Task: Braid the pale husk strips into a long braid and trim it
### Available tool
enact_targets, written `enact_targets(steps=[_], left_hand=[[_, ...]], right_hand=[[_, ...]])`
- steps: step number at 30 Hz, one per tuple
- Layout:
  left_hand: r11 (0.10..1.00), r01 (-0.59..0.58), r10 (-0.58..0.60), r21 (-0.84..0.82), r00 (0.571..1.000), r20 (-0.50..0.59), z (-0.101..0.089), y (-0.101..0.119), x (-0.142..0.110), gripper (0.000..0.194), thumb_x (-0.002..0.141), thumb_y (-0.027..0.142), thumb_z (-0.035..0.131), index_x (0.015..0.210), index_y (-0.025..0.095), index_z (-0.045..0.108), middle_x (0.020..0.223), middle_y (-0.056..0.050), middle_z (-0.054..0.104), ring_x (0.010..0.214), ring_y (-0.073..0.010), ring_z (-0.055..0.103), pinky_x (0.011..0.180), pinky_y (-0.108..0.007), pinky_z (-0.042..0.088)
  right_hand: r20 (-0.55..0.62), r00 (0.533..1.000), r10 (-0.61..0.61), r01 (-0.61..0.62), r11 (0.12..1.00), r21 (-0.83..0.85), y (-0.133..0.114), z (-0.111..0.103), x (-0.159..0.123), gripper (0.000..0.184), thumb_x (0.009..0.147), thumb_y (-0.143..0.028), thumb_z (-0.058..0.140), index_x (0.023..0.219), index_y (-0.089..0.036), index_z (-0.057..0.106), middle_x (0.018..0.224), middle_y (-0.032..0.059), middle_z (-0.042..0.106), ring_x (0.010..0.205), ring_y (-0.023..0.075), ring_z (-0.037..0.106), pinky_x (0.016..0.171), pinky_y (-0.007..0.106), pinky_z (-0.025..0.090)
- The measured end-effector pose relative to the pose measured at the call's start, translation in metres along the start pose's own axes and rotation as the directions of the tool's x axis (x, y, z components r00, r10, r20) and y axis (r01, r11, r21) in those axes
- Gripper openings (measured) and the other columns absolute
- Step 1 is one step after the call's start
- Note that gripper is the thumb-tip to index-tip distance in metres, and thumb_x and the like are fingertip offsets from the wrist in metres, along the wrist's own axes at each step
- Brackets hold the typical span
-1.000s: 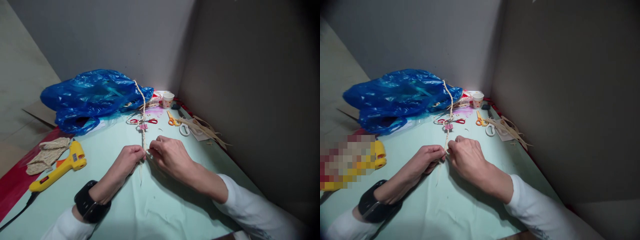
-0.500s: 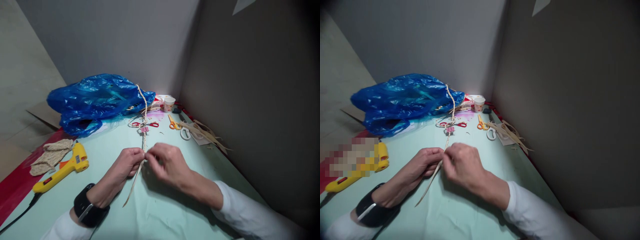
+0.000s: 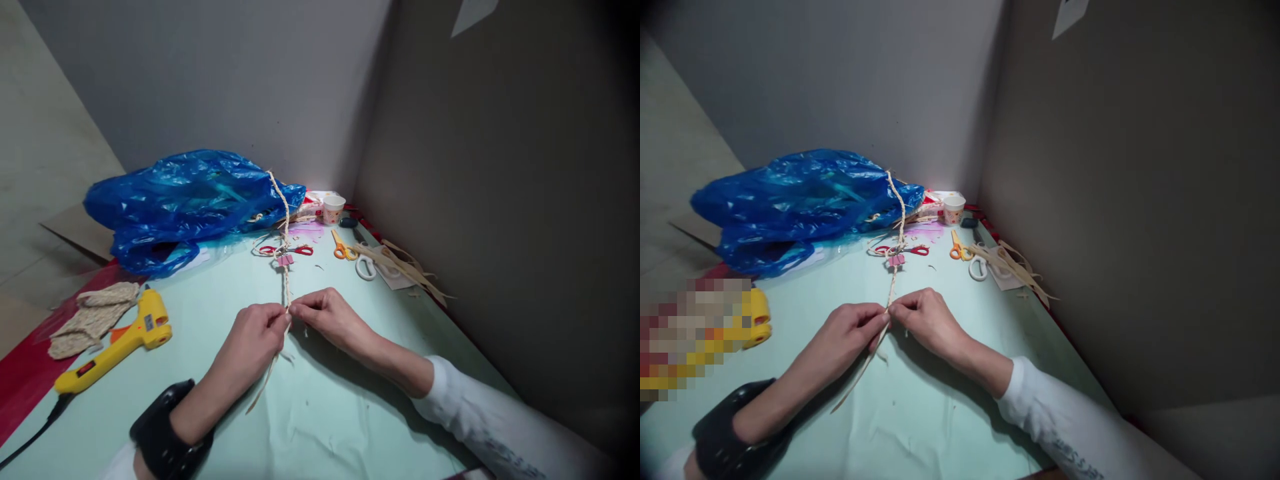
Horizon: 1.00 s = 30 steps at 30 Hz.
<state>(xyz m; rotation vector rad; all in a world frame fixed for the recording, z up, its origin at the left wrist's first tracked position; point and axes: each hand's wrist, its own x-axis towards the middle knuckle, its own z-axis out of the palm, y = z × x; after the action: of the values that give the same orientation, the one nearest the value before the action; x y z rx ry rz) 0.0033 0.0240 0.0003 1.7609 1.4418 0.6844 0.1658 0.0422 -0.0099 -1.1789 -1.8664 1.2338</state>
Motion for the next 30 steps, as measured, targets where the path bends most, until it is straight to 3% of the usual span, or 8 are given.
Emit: enact_targets(steps=[4,7,12,17,22,26,28,30], left_hand=[[0.966,-0.008,0.043,0.258,0.990,-0.131,0.000,0.006,-0.007,0.030,0.083,0.028,0.048,0.054,0.021,0.051,0.050,-0.001,0.054,0.052,-0.0165,0.046,0.057,-0.028,0.027],[0.988,-0.005,0.014,0.152,0.998,-0.060,0.001,0.006,-0.009,0.031,0.084,0.028,0.046,0.054,0.021,0.050,0.049,-0.001,0.057,0.049,-0.0157,0.048,0.056,-0.027,0.032],[0.967,0.153,-0.116,-0.206,0.977,0.178,0.008,0.001,-0.010,0.029,0.085,0.035,0.043,0.063,0.020,0.054,0.057,-0.001,0.065,0.030,-0.0101,0.040,0.036,-0.023,0.029],[0.989,0.119,-0.109,-0.085,0.988,0.113,0.015,0.000,-0.013,0.035,0.086,0.037,0.042,0.058,0.020,0.055,0.040,0.004,0.050,0.027,-0.0111,0.041,0.035,-0.023,0.030],[0.993,0.119,-0.121,0.021,0.957,0.265,-0.009,0.006,-0.011,0.040,0.083,0.043,0.050,0.055,0.017,0.062,0.035,0.003,0.044,0.032,-0.0102,0.041,0.040,-0.022,0.028],[0.985,0.119,-0.129,-0.125,0.989,-0.076,-0.030,0.003,-0.001,0.035,0.079,0.046,0.058,0.069,0.015,0.067,0.052,0.000,0.055,0.043,-0.0075,0.040,0.043,-0.020,0.026],[0.917,0.198,-0.181,-0.346,0.980,0.081,-0.028,-0.002,0.003,0.029,0.080,0.042,0.058,0.087,0.016,0.065,0.052,0.003,0.053,0.040,-0.0070,0.036,0.039,-0.019,0.021],[0.821,0.310,-0.172,-0.480,0.935,0.309,-0.020,-0.007,0.006,0.029,0.082,0.043,0.056,0.083,0.015,0.062,0.048,0.006,0.044,0.038,-0.0052,0.027,0.037,-0.019,0.014]], right_hand=[[-0.128,0.988,-0.090,0.064,0.978,-0.197,-0.001,0.005,-0.002,0.032,0.082,-0.022,0.046,0.051,-0.016,0.039,0.056,-0.0042,0.025,0.055,0.0083,0.021,0.051,0.025,0.016],[-0.149,0.982,-0.120,0.086,0.973,-0.213,-0.003,0.007,-0.004,0.031,0.084,-0.020,0.045,0.053,-0.015,0.043,0.054,-0.0043,0.033,0.055,0.0083,0.025,0.053,0.025,0.019],[-0.060,0.996,-0.064,0.071,0.991,0.112,-0.004,0.008,-0.005,0.032,0.087,-0.025,0.046,0.056,-0.015,0.050,0.056,-0.0022,0.048,0.057,0.0092,0.036,0.055,0.023,0.027],[0.024,0.994,0.106,-0.103,0.856,0.506,-0.001,0.011,-0.003,0.023,0.081,-0.030,0.059,0.069,-0.011,0.064,0.051,-0.0044,0.041,0.048,0.0067,0.026,0.049,0.024,0.020],[-0.005,0.988,0.152,-0.127,0.843,0.522,-0.001,0.012,-0.002,0.023,0.079,-0.030,0.063,0.072,-0.009,0.069,0.050,-0.0030,0.046,0.045,0.0054,0.026,0.045,0.024,0.016],[0.088,0.976,0.200,-0.216,0.831,0.513,-0.003,0.008,-0.002,0.022,0.079,-0.031,0.062,0.073,-0.010,0.068,0.042,-0.0083,0.032,0.041,0.0048,0.018,0.042,0.023,0.008],[0.125,0.969,0.212,-0.246,0.818,0.520,-0.002,0.007,-0.002,0.022,0.080,-0.032,0.062,0.074,-0.012,0.067,0.043,-0.0087,0.032,0.040,0.0046,0.017,0.041,0.023,0.008],[0.151,0.970,0.193,-0.243,0.826,0.509,-0.001,0.006,-0.002,0.023,0.081,-0.033,0.059,0.074,-0.012,0.066,0.047,-0.0067,0.041,0.040,0.0044,0.020,0.041,0.022,0.010]])
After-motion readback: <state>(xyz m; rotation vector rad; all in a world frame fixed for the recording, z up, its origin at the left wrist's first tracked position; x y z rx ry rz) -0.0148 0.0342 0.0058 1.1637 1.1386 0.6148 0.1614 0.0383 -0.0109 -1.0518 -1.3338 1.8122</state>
